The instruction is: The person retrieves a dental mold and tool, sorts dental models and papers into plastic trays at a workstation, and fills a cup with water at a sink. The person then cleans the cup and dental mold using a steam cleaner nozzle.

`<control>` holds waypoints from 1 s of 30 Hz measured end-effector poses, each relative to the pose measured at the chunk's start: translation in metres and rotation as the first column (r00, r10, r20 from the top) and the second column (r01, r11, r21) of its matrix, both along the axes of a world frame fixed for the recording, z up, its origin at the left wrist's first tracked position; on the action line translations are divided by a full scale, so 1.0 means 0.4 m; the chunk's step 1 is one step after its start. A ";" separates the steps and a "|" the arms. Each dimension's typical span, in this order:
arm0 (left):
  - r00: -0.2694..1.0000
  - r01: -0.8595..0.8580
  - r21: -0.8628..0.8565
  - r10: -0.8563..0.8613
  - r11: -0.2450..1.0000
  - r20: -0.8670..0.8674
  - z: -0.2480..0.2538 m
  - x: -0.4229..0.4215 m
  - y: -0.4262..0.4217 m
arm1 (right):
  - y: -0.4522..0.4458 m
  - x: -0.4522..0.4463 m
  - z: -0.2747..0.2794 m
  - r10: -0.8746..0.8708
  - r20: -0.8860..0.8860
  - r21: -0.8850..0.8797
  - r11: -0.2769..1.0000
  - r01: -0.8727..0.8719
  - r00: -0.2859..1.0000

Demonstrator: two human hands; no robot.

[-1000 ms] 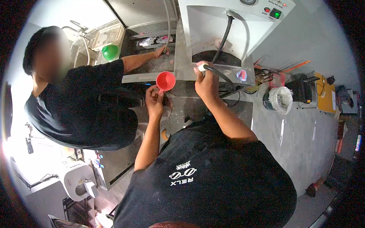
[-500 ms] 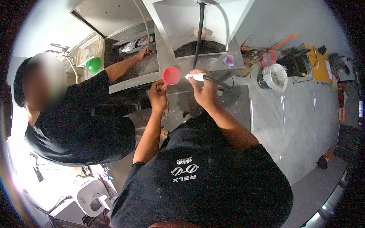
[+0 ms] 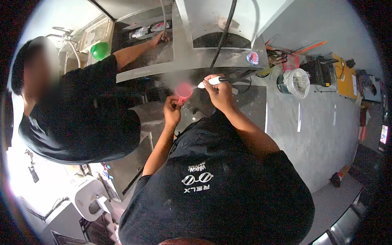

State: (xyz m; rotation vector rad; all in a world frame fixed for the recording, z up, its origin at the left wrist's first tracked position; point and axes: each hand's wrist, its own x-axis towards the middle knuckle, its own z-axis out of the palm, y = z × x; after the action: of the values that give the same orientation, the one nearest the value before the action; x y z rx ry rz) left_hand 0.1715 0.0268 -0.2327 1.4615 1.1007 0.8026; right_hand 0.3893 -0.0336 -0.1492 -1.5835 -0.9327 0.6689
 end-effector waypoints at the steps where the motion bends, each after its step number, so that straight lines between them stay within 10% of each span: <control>1: 1.000 -0.013 -0.007 0.013 1.000 0.000 -0.012 -0.006 -0.010 | -0.002 -0.003 -0.002 0.013 0.000 -0.007 1.000 -0.013 1.000; 18: 0.976 0.081 0.060 -0.066 0.995 -0.209 0.025 0.032 -0.054 | -0.005 -0.032 -0.052 0.001 0.036 -0.175 0.985 0.005 0.999; 30: 0.996 0.086 -0.028 -0.086 0.996 -0.015 -0.020 0.024 -0.050 | -0.008 -0.016 -0.064 0.038 0.150 -0.206 0.979 -0.007 0.988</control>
State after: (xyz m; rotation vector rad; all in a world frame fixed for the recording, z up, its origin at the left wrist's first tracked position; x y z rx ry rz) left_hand 0.1812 0.0067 -0.2407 1.4847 1.0492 0.7143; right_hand 0.3828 -0.0370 -0.1749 -1.8302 -1.0217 0.6840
